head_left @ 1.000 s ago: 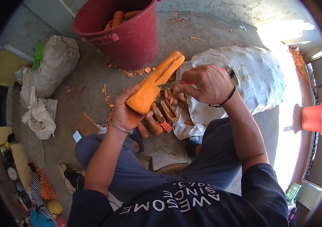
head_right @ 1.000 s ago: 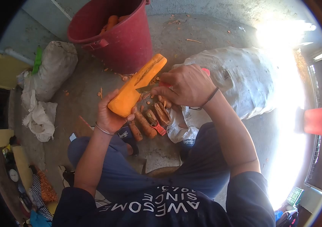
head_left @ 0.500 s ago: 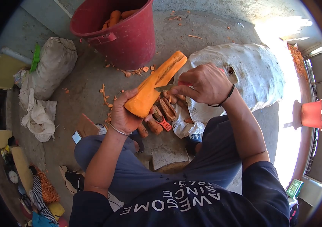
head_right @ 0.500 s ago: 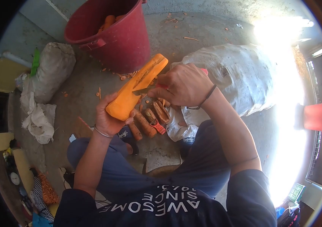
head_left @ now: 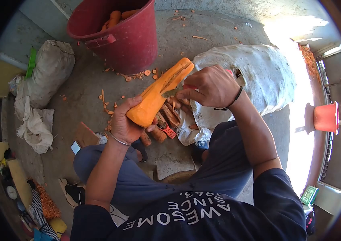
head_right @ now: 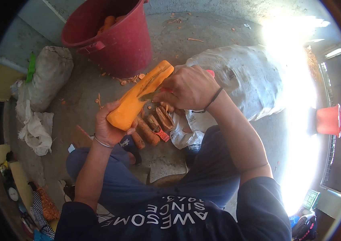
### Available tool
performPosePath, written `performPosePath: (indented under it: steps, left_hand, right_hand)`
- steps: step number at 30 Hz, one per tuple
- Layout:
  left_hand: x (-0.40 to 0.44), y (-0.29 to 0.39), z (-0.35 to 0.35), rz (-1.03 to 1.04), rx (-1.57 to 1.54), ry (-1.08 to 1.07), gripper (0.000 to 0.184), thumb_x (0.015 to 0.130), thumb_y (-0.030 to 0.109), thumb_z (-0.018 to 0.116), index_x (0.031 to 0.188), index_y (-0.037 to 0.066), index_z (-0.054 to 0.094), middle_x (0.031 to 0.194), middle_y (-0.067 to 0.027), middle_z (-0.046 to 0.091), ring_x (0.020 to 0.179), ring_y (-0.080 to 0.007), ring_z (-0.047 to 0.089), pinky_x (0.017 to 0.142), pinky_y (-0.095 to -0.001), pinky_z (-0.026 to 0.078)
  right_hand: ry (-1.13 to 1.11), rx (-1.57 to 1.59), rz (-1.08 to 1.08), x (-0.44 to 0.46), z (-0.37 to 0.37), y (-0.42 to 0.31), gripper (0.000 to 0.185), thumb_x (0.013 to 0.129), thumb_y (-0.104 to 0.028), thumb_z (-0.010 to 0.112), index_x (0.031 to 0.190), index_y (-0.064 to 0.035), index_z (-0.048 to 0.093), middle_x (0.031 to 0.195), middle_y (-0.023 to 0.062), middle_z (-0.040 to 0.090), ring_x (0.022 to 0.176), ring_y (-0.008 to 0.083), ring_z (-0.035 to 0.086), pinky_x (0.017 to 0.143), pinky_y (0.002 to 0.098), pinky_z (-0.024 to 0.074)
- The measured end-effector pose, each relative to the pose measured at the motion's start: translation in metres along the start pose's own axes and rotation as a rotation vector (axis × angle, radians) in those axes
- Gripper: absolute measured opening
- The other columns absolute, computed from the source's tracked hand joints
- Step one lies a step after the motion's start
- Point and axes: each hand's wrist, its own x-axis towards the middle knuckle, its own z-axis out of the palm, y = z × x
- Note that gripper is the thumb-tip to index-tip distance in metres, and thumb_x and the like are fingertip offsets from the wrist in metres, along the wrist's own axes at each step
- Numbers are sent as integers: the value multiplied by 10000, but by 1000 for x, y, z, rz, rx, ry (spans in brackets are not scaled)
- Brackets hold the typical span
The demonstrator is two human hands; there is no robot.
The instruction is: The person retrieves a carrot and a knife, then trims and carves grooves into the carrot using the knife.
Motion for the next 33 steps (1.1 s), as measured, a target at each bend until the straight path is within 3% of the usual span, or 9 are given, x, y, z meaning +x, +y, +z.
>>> performPosePath:
  steps: [5, 7, 13, 22, 26, 28, 33]
  left_hand:
    - [-2, 0, 2, 1, 9, 8, 545, 986, 404, 648, 1369, 19, 600, 1134, -181, 701, 756, -328, 709, 514, -389, 502]
    - [-2, 0, 1, 0, -4, 5, 541, 982, 402, 653, 1363, 21, 603, 1152, -189, 702, 757, -329, 712, 506, -385, 505]
    - [-4, 0, 2, -24, 4, 10, 551, 977, 402, 655, 1360, 10, 604, 1157, -191, 707, 759, -316, 716, 493, -377, 504]
    - [-4, -1, 5, -35, 9, -12, 582, 982, 413, 643, 1389, 0, 593, 1158, -194, 711, 735, -311, 719, 490, -373, 501]
    - [-5, -1, 3, -44, 8, -6, 577, 988, 410, 632, 1389, -4, 593, 1157, -198, 711, 734, -308, 720, 489, -372, 502]
    - [-6, -2, -2, -46, -27, 10, 589, 991, 419, 623, 1395, -8, 589, 1154, -205, 709, 732, -304, 719, 489, -372, 502]
    - [-6, -5, 0, -44, -42, -23, 604, 989, 433, 620, 1399, -8, 586, 1151, -208, 707, 732, -301, 717, 487, -372, 502]
  right_hand:
    - [22, 9, 14, 0, -1, 4, 480, 944, -525, 729, 823, -64, 789, 672, 152, 665, 655, 363, 686, 613, 483, 531]
    - [8, 5, -8, 0, -2, 4, 384, 958, -433, 762, 887, -56, 768, 685, 161, 668, 663, 365, 685, 617, 479, 508]
    - [-4, 16, -2, -1, -5, 4, 410, 946, -449, 773, 1016, -46, 808, 799, 174, 740, 741, 358, 729, 653, 466, 540]
    - [36, -3, -9, -4, -9, 7, 424, 933, -467, 786, 1053, -62, 811, 806, 174, 745, 743, 355, 730, 663, 457, 547]
    - [102, -5, -57, -5, -8, 16, 413, 938, -476, 780, 994, -67, 809, 753, 163, 724, 712, 355, 713, 646, 456, 532]
    - [57, -69, 87, -6, -21, 17, 418, 944, -477, 774, 902, -62, 793, 695, 150, 694, 674, 355, 689, 628, 459, 513]
    - [87, -70, 44, -7, -16, 27, 442, 942, -480, 774, 832, -51, 772, 664, 144, 676, 643, 351, 671, 618, 468, 502]
